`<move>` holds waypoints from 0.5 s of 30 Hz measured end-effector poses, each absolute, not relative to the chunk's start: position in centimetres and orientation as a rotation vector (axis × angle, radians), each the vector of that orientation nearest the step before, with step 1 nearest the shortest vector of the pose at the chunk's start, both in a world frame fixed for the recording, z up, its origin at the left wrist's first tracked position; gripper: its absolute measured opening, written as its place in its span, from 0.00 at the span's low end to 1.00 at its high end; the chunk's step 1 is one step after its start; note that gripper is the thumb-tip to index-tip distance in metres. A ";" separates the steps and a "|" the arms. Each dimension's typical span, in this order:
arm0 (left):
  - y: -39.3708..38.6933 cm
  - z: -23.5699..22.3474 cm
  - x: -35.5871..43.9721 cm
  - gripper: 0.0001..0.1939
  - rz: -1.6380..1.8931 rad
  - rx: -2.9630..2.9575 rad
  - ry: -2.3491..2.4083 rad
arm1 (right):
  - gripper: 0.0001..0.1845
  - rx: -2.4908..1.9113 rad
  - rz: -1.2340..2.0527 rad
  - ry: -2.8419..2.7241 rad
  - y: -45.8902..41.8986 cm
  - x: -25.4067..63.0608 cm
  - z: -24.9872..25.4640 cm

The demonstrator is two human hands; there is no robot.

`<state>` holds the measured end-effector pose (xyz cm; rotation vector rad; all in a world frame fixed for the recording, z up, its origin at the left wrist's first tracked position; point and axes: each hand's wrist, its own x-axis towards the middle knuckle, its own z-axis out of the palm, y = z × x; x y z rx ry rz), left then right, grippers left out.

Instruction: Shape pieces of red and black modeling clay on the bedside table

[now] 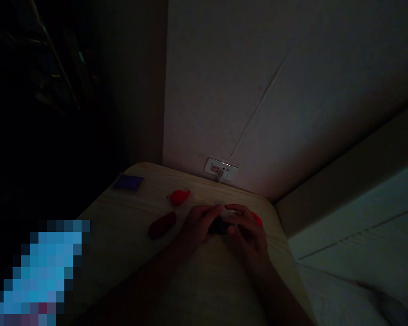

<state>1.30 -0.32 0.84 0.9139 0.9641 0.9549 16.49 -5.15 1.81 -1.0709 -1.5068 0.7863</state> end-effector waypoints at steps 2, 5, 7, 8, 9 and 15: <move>-0.3 1.0 1.2 0.25 0.987 0.928 0.994 | 0.19 -1.141 0.639 -1.634 -5.3 16.8 2.3; -0.2 1.1 1.0 0.25 1.043 1.179 0.938 | 0.23 -1.197 0.509 -1.669 -5.0 17.1 2.2; -0.2 1.0 0.7 0.18 1.080 1.390 0.860 | 0.17 -1.199 0.485 -1.569 -4.7 17.1 1.8; -0.2 0.9 0.6 0.14 1.090 1.491 0.834 | 0.13 -1.198 0.501 -1.497 -4.5 17.1 1.5; -0.2 0.7 0.4 0.14 1.091 1.592 0.819 | 0.09 -1.198 0.538 -1.417 -4.2 17.0 1.2; -0.7 0.1 -0.1 0.26 0.976 2.104 0.932 | 0.08 -1.193 0.858 -1.006 -3.4 16.6 0.0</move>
